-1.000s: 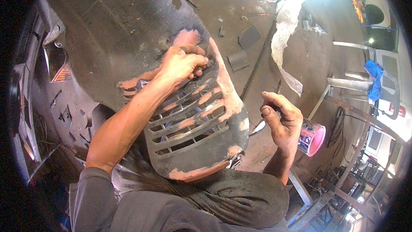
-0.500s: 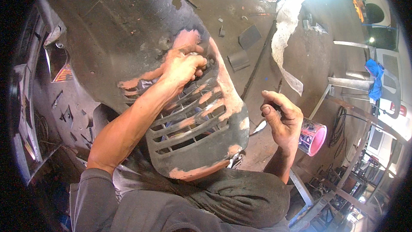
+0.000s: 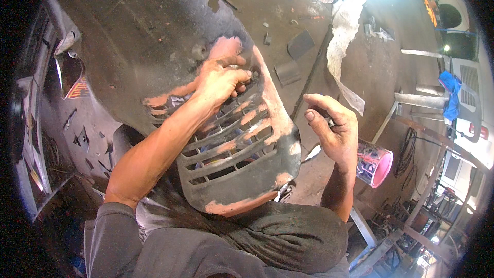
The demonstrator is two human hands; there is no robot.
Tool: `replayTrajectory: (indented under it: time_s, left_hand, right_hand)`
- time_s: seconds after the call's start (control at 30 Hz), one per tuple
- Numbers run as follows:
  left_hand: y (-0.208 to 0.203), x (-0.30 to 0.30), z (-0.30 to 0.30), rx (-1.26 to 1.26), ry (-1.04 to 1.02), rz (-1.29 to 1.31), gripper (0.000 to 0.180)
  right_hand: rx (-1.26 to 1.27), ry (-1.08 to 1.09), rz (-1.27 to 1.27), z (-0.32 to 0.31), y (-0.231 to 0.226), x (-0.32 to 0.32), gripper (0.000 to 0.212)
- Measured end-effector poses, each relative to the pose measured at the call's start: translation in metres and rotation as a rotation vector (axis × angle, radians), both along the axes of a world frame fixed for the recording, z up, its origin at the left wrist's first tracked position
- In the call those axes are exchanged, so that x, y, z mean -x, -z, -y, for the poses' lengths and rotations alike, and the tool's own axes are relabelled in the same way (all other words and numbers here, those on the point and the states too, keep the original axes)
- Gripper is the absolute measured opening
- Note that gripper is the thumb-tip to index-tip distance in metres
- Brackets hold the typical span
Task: The person uses a rotary tool to grind and smooth the surface of a car bumper or grille, then applies a white substance from a tube to specific areas. The person continues grinding the treated areas.
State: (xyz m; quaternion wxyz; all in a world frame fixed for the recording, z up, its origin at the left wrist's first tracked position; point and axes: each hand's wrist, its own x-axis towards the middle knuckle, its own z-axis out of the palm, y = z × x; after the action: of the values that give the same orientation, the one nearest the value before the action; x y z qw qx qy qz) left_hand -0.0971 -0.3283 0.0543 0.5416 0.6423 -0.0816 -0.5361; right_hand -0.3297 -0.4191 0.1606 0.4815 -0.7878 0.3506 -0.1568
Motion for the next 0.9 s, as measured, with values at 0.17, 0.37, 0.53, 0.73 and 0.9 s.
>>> replayTrajectory:
  time_s: [0.17, 0.37, 0.53, 0.73, 0.9]
  left_hand:
    - [0.001, -0.006, -0.001, 0.016, 0.038, -0.032, 0.041]
    - [-0.001, -0.007, 0.000, 0.012, 0.016, -0.093, 0.047]
    - [-0.002, -0.008, -0.002, -0.012, 0.040, -0.077, 0.041]
    - [-0.005, -0.012, -0.001, -0.032, 0.061, -0.087, 0.042]
    - [-0.010, -0.009, 0.002, -0.037, 0.068, -0.066, 0.043]
  right_hand:
    - [-0.021, 0.004, -0.017, 0.001, 0.004, -0.002, 0.026]
    - [-0.056, 0.031, -0.013, 0.004, 0.006, 0.002, 0.025]
    - [-0.073, 0.048, -0.013, 0.004, 0.011, 0.007, 0.025]
    - [-0.063, 0.068, -0.001, 0.006, 0.009, 0.011, 0.026]
    - [-0.057, 0.211, 0.040, 0.011, 0.012, 0.033, 0.025]
